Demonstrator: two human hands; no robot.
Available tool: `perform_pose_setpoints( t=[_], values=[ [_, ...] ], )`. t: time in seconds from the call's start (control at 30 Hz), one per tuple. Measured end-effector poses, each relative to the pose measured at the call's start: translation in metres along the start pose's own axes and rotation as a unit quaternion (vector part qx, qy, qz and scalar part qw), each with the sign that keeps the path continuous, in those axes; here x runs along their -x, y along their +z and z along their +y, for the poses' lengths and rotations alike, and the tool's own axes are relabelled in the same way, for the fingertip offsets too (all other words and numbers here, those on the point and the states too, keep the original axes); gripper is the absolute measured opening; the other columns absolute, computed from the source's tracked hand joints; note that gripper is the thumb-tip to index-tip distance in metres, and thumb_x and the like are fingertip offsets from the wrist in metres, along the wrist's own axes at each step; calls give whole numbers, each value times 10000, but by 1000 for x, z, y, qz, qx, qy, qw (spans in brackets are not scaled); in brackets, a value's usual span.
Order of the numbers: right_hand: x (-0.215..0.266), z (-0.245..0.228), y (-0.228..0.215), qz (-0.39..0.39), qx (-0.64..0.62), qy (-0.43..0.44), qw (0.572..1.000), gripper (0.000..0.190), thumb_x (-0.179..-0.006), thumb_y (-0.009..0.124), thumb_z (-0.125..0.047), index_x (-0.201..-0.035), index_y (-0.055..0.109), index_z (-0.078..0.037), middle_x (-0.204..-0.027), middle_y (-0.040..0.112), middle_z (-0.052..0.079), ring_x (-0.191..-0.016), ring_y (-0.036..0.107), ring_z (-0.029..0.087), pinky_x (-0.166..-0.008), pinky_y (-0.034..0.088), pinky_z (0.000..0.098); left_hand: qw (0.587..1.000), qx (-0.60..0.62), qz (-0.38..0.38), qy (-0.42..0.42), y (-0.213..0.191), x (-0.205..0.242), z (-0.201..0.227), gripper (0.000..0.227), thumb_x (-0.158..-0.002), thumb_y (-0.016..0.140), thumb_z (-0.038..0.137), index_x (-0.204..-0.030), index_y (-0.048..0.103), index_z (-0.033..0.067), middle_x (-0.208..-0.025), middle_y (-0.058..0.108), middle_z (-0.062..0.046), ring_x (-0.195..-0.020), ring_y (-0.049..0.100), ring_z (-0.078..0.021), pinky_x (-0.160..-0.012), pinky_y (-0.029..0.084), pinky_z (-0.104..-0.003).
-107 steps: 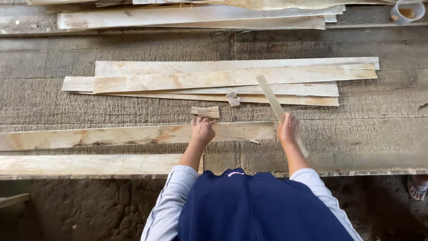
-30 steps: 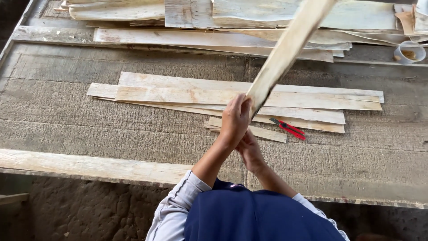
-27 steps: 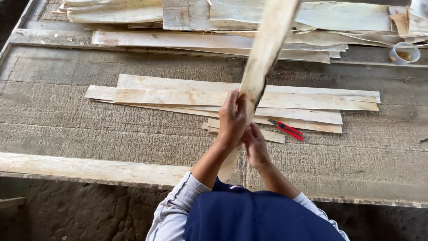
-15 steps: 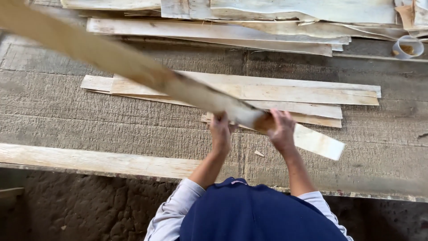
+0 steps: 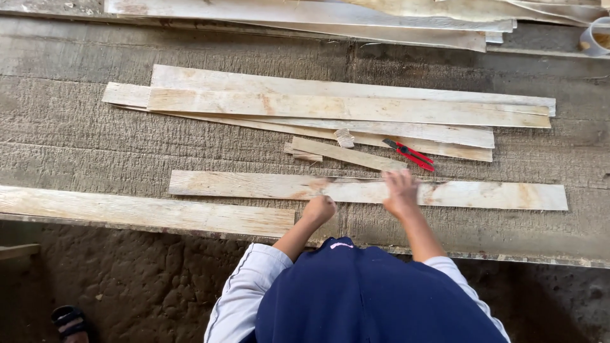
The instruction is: The person uses a red utility knife to cut long, thin wooden planks on a workbench. They repeatedly position a plank, score it with the knife, and break it into smaller pieces, stacking the cut pieces on the table.
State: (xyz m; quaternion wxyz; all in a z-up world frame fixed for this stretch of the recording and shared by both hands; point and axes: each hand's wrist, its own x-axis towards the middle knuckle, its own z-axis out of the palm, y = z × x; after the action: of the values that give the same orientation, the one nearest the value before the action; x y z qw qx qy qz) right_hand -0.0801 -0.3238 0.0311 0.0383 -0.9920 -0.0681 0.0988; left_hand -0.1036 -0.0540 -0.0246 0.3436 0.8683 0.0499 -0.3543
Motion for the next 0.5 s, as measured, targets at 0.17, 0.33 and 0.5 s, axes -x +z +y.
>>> perform_pose_setpoints(
  t=[0.17, 0.33, 0.5],
  values=[
    [-8, -96, -15, -133, -25, -93, 986, 859, -845, 779, -271, -1593, 357, -266, -1655, 304, 118, -1558, 195, 349, -1222, 190, 644, 995, -73, 64, 4, -25, 18, -6, 350, -909, 477, 217, -1026, 771, 69, -952, 751, -191, -973, 746, -404, -785, 614, -554],
    [-14, -105, -14, -122, 29, -145, 981, 1024, -775, 849, -392, -1616, 289, -225, -1519, 423, 129, -1484, 331, 319, -1241, 211, 643, 983, -134, 115, 47, -32, 25, -21, 339, -912, 486, 256, -1104, 713, 91, -1083, 691, -161, -1102, 678, -432, -833, 613, -562],
    [-5, -78, -17, -158, 69, -37, 984, 816, -746, 831, -138, -1496, 514, -187, -1407, 577, 177, -1452, 384, 439, -1133, 166, 797, 960, -227, 161, 38, -88, 78, 29, 574, -909, 603, 141, -1471, 499, 188, -1541, 445, -112, -1443, 333, -366, -1086, 429, -500]
  ],
)
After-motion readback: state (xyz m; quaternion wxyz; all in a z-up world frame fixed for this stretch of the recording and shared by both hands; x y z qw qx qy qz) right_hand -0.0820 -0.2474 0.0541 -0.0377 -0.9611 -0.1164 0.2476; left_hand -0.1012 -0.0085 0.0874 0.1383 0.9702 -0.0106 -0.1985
